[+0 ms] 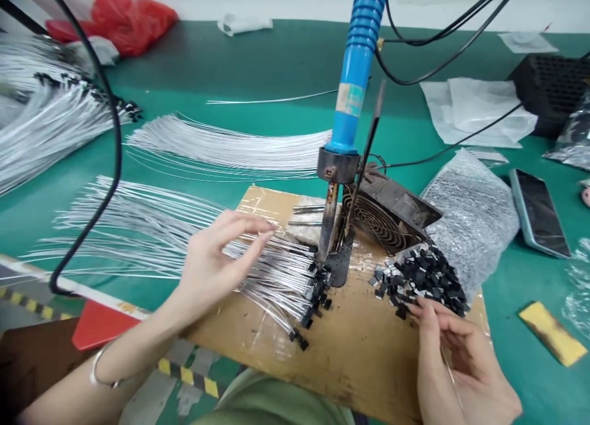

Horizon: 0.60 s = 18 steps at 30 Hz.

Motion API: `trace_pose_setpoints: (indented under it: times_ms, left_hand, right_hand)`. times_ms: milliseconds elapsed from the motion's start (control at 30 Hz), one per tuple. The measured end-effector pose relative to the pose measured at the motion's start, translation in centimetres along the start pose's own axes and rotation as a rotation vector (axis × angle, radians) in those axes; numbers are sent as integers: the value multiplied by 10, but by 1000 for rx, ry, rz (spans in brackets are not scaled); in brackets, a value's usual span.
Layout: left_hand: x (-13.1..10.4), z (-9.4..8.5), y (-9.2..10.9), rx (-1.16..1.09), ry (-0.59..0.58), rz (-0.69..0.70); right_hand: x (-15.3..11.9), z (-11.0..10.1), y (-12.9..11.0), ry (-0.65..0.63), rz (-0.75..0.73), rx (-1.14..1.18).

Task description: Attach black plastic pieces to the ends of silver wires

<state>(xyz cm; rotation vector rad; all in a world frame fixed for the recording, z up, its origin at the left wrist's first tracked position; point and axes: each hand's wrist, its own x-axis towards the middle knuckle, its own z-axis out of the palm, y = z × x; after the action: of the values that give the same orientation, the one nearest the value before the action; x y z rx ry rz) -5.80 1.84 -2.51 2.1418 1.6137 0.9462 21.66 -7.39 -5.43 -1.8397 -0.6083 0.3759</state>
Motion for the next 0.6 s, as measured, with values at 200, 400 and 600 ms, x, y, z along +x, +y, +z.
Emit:
trace_pose_setpoints:
  times_ms: [200, 400, 600]
  left_hand:
    - [89, 7, -71, 263, -137, -47]
    - [124, 26, -88, 256, -247, 28]
    - [119, 28, -74, 255, -313, 155]
  right_hand:
    - [-2, 3, -1, 7, -12, 63]
    - [1, 0, 6, 14, 10, 59]
    - [-1, 0, 9, -16, -64, 69]
